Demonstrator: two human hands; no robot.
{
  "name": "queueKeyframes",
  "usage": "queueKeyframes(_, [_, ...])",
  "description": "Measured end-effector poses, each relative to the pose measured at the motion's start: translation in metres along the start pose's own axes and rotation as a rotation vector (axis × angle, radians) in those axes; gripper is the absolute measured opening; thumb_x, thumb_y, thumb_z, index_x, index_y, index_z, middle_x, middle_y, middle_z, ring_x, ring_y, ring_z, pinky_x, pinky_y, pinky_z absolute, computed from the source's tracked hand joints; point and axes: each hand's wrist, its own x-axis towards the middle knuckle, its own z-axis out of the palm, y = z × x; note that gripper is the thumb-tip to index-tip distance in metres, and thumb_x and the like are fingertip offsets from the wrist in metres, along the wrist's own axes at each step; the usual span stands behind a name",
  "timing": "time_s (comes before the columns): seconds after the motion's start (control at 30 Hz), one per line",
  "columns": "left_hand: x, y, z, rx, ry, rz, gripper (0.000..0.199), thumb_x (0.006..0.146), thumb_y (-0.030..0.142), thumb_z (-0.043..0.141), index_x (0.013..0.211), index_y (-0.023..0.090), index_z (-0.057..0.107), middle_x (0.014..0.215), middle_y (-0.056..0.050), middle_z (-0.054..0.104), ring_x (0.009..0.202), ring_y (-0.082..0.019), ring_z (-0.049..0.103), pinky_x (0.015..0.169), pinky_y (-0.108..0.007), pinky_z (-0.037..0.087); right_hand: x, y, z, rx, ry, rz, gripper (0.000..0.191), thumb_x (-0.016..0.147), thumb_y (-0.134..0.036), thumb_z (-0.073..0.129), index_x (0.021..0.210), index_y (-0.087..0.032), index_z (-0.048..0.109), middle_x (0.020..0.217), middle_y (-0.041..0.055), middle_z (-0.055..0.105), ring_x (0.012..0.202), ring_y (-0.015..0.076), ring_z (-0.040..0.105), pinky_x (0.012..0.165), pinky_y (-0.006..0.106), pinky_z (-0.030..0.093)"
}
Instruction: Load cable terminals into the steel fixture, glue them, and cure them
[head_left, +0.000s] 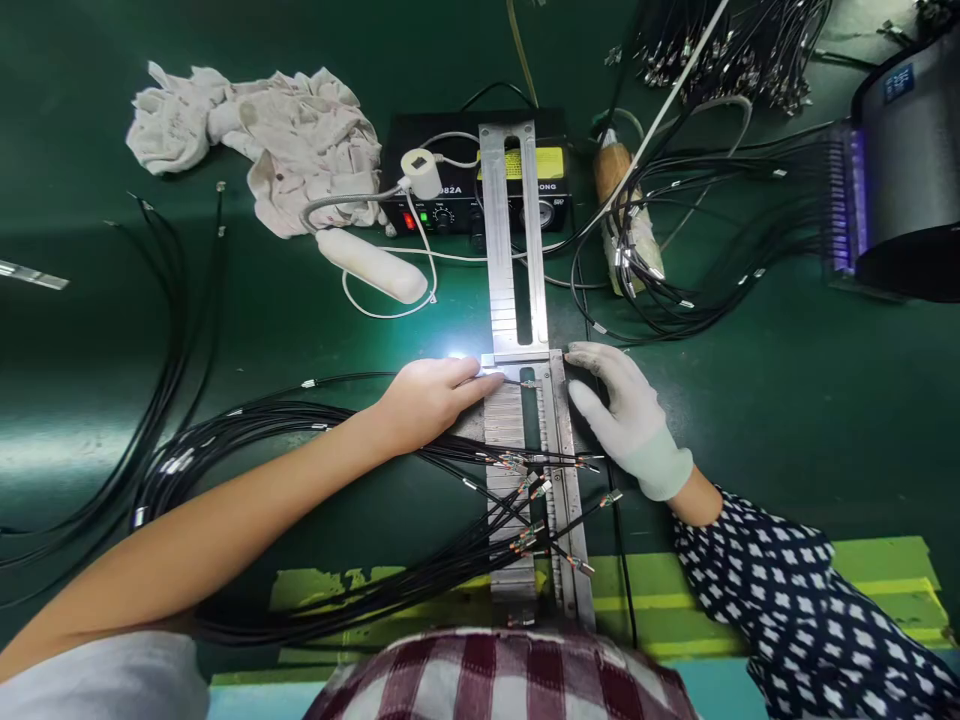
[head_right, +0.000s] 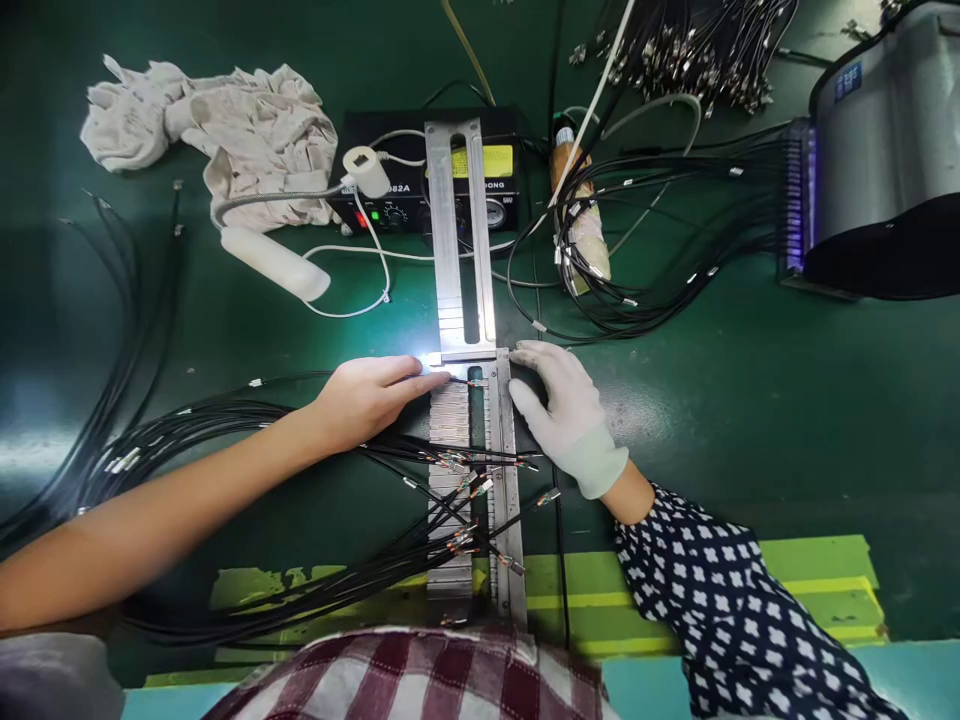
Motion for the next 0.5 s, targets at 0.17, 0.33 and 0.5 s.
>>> queueKeyframes(0.17, [0.0009,0.0015,-0.0057,-0.048,-0.036,-0.038,0.037,0.102,0.015,0.034,0.123,0.021,0.064,0.087,-0.003,0.067,0.065,-0.012,0.058,0.054,-0.023,0.041,0.0009,-0.0021,-0.0007,-0.002,-0.009,-0.012,0.024,0.100,-0.037,0.053,0.119,-0.025,0.063,0.131,0.0076,0.065,0.128,0.0269,0.057,0.112,0.052,0.045])
queueKeyframes(0.33, [0.0014,0.0056,-0.0080,-0.096,-0.060,-0.081,0.036,0.102,0.015,0.034,0.124,0.020,0.063,0.090,-0.004,0.068,0.065,-0.013,0.059,0.055,-0.024,0.043,0.0010,-0.0041,-0.0010,0.005,-0.011,-0.003,0.024,0.100,-0.037,0.053,0.119,-0.026,0.063,0.130,0.0070,0.065,0.127,0.0274,0.057,0.111,0.052,0.045])
queueKeyframes(0.5, [0.0023,0.0039,-0.0055,-0.351,-0.054,-0.177,0.026,0.105,0.024,0.038,0.112,0.019,0.062,0.094,-0.004,0.070,0.080,-0.014,0.066,0.068,-0.022,0.050,0.0012,-0.0046,-0.0010,0.001,-0.019,0.008,0.025,0.099,-0.037,0.053,0.119,-0.027,0.063,0.130,0.0069,0.065,0.127,0.0287,0.057,0.111,0.052,0.045])
